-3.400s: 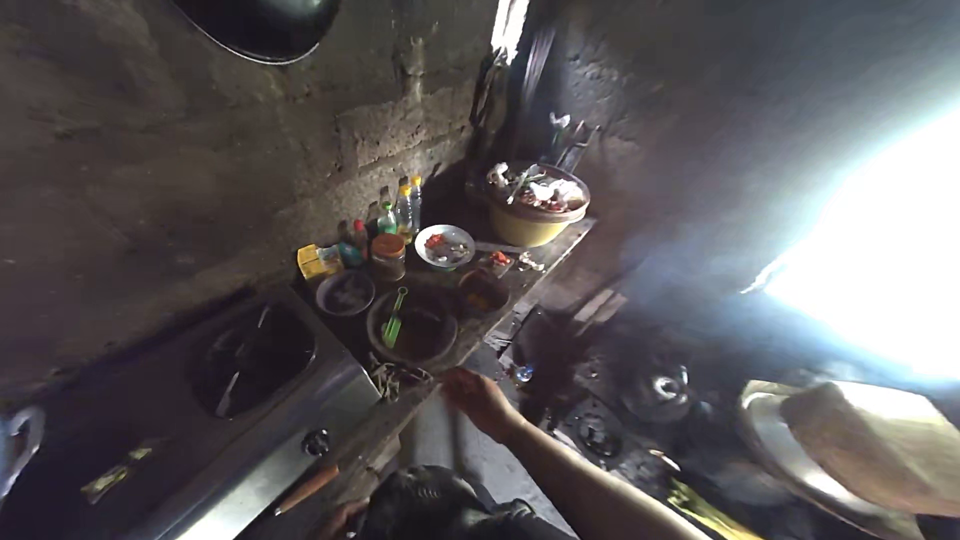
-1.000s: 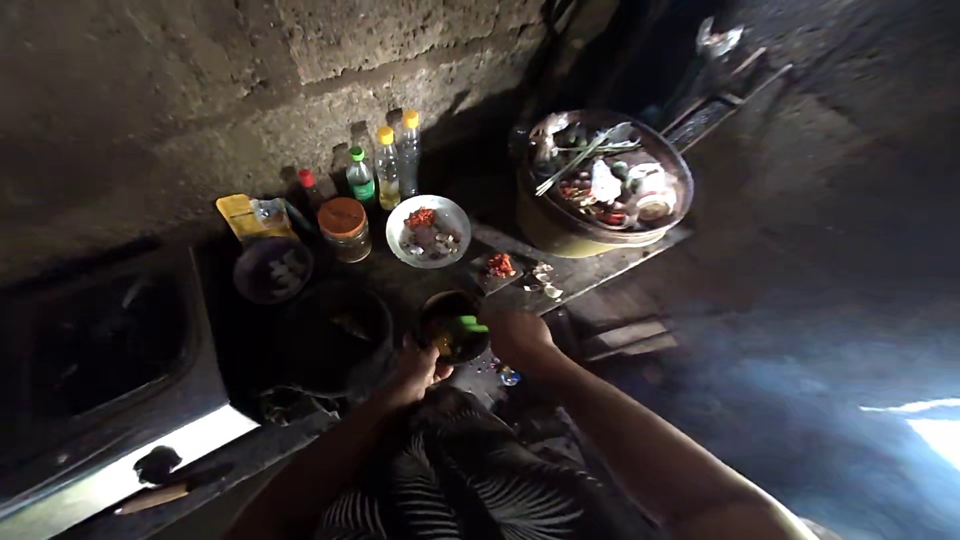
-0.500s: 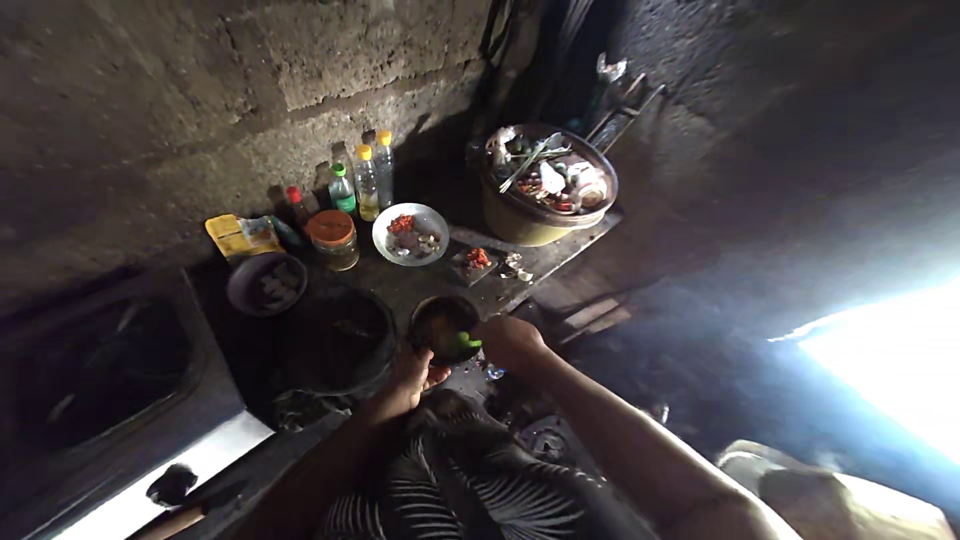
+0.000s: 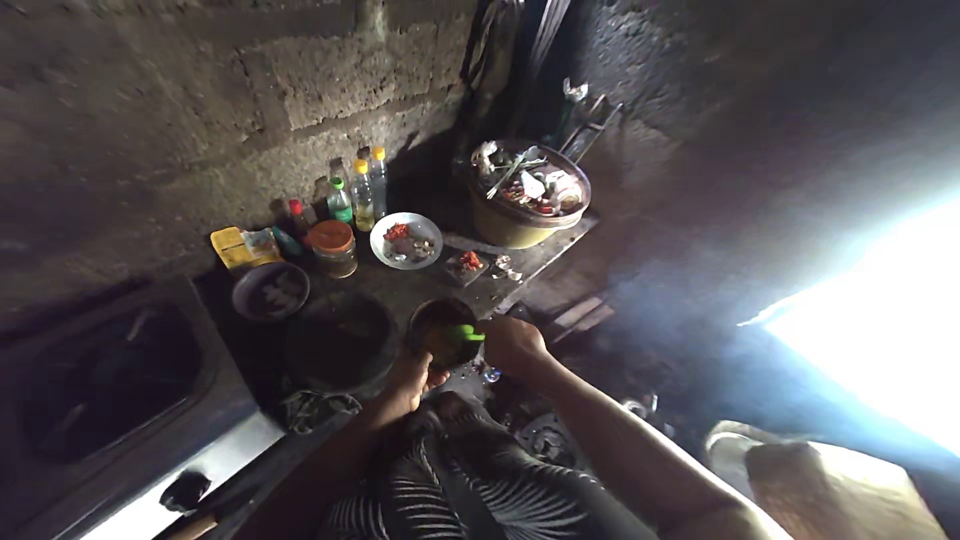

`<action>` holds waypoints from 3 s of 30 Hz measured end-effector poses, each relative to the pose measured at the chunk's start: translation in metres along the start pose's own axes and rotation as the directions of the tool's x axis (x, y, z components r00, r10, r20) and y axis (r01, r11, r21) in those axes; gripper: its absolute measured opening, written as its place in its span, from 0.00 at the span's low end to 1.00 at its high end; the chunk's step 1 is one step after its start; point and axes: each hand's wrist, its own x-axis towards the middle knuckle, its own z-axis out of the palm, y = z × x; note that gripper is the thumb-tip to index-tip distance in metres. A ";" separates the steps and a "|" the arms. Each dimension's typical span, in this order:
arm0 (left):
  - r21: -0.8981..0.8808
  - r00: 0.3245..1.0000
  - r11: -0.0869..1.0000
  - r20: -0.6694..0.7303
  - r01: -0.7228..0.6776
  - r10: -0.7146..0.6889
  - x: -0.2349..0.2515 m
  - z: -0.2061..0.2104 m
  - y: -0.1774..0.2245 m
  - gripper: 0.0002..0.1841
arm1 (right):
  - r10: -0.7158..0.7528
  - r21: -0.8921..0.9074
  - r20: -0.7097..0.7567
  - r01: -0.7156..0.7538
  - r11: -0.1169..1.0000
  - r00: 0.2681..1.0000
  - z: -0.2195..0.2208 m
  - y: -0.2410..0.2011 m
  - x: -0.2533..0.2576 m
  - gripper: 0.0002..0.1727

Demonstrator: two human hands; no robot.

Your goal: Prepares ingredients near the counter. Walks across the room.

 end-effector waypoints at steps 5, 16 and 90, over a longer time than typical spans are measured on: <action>-0.004 1.000 1.000 0.003 0.009 -0.009 -0.001 -0.001 0.000 0.34 | -0.024 0.033 0.012 0.024 0.999 1.000 0.002 0.000 -0.002 0.21; -0.008 1.000 1.000 0.028 0.016 -0.016 0.003 -0.004 -0.001 0.33 | -0.054 0.030 0.045 0.053 0.998 0.997 0.001 0.001 0.002 0.21; 0.020 0.998 0.998 0.027 0.054 -0.054 0.020 -0.008 -0.001 0.29 | -0.045 0.047 0.066 0.042 0.998 0.997 0.006 -0.004 0.015 0.20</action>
